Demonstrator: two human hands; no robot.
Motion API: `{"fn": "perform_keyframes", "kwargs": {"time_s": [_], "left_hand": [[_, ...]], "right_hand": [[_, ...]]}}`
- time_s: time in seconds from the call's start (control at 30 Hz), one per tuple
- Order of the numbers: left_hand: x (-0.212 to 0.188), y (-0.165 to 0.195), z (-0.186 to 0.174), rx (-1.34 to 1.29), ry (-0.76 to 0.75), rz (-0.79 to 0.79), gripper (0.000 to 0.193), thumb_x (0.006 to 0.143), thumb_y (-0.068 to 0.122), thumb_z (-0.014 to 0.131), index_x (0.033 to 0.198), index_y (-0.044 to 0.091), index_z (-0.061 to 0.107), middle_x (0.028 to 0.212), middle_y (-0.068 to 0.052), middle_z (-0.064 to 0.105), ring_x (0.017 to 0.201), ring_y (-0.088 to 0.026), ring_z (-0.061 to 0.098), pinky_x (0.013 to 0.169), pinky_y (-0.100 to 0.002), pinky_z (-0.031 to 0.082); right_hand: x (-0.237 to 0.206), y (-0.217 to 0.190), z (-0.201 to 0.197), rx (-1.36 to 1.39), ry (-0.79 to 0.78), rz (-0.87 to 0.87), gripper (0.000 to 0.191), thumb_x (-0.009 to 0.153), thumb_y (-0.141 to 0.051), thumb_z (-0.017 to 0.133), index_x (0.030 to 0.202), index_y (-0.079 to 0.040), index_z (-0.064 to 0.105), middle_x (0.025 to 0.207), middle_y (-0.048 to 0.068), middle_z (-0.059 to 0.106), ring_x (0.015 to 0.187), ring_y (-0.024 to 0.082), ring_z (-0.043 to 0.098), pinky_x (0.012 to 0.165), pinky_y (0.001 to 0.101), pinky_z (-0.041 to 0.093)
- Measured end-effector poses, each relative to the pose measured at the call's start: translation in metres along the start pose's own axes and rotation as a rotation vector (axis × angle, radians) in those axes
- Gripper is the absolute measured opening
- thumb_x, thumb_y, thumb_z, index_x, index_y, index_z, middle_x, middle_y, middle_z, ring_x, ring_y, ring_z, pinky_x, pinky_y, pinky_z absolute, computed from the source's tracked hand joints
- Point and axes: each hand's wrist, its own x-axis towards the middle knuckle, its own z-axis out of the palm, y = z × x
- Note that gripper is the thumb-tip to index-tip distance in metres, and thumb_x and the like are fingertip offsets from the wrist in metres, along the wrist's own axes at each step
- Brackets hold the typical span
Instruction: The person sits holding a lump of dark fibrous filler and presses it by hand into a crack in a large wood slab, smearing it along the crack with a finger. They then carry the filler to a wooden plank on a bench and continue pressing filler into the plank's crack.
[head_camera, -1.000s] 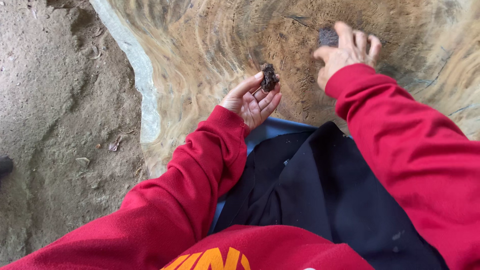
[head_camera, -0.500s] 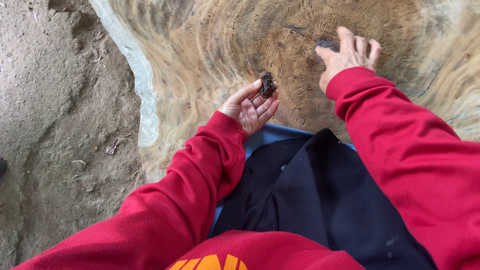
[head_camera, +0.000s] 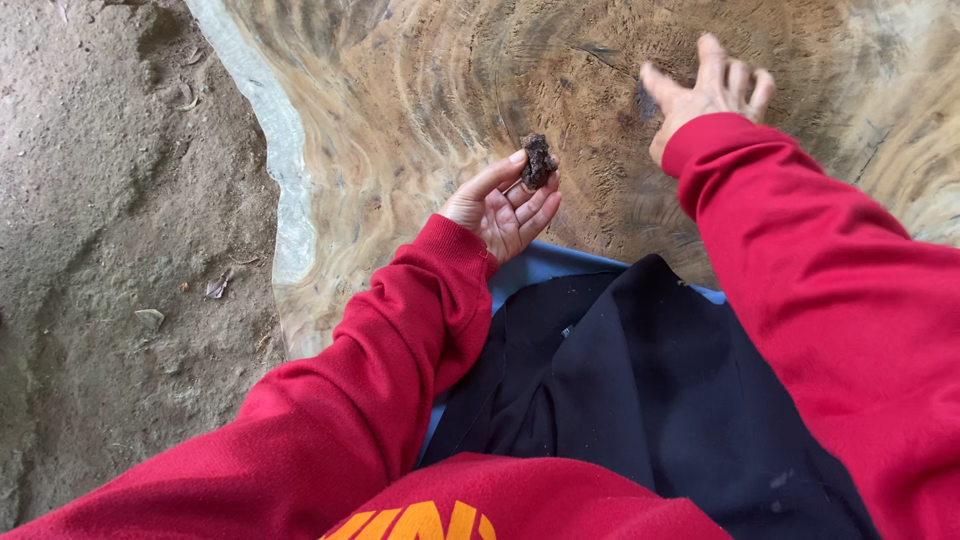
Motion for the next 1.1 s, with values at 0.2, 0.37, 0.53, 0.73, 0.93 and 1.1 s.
{"fn": "perform_keyframes", "kwargs": {"time_s": [0.2,0.37,0.53,0.73,0.93,1.1], "left_hand": [[0.001,-0.001,0.001,-0.019,-0.025,-0.008,0.028,0.094,0.015,0.073,0.117,0.003,0.065,0.111,-0.014,0.075,0.107,-0.026,0.072,0.1,-0.043,0.059],[0.002,-0.002,0.002,-0.029,-0.035,-0.012,0.026,0.093,0.015,0.074,0.116,0.004,0.066,0.111,-0.013,0.075,0.107,-0.026,0.072,0.101,-0.043,0.059],[0.003,-0.001,0.002,0.001,-0.039,0.021,0.026,0.093,0.015,0.074,0.116,0.005,0.066,0.112,-0.013,0.075,0.107,-0.026,0.072,0.101,-0.043,0.059],[0.005,0.0,0.002,-0.006,-0.028,0.018,0.026,0.093,0.014,0.074,0.116,0.006,0.066,0.111,-0.013,0.075,0.107,-0.027,0.072,0.1,-0.043,0.059],[0.004,-0.002,0.003,-0.019,-0.045,0.019,0.028,0.094,0.015,0.074,0.118,0.004,0.066,0.112,-0.012,0.075,0.108,-0.026,0.072,0.101,-0.042,0.059],[0.003,-0.004,0.003,-0.017,-0.029,0.003,0.027,0.094,0.015,0.073,0.118,0.004,0.066,0.112,-0.012,0.075,0.108,-0.026,0.072,0.101,-0.042,0.058]], "right_hand": [[-0.022,0.011,0.009,-0.026,-0.143,0.026,0.059,0.082,-0.014,0.07,0.133,-0.044,0.069,0.17,0.01,0.024,0.152,0.036,0.024,0.125,0.0527,0.008],[-0.042,0.019,0.01,0.018,0.029,0.051,0.076,0.072,-0.013,0.073,0.144,-0.032,0.062,0.164,0.02,0.026,0.145,0.041,0.026,0.117,0.0559,0.009],[-0.047,0.025,0.014,0.08,-0.038,0.06,0.056,0.08,-0.014,0.069,0.131,-0.037,0.071,0.168,0.011,0.028,0.152,0.035,0.027,0.126,0.052,0.009],[-0.044,0.023,0.018,-0.005,-0.008,0.132,0.077,0.073,-0.016,0.074,0.147,-0.034,0.061,0.168,0.018,0.024,0.148,0.041,0.026,0.121,0.0557,0.012],[-0.035,0.035,0.005,0.037,0.012,0.154,0.072,0.079,-0.017,0.072,0.149,-0.03,0.058,0.167,0.02,0.021,0.15,0.041,0.025,0.122,0.0569,0.01],[-0.036,0.027,0.015,-0.074,0.058,0.138,0.095,0.067,-0.009,0.071,0.158,-0.025,0.05,0.163,0.024,0.022,0.14,0.046,0.029,0.115,0.0575,0.012]]}}
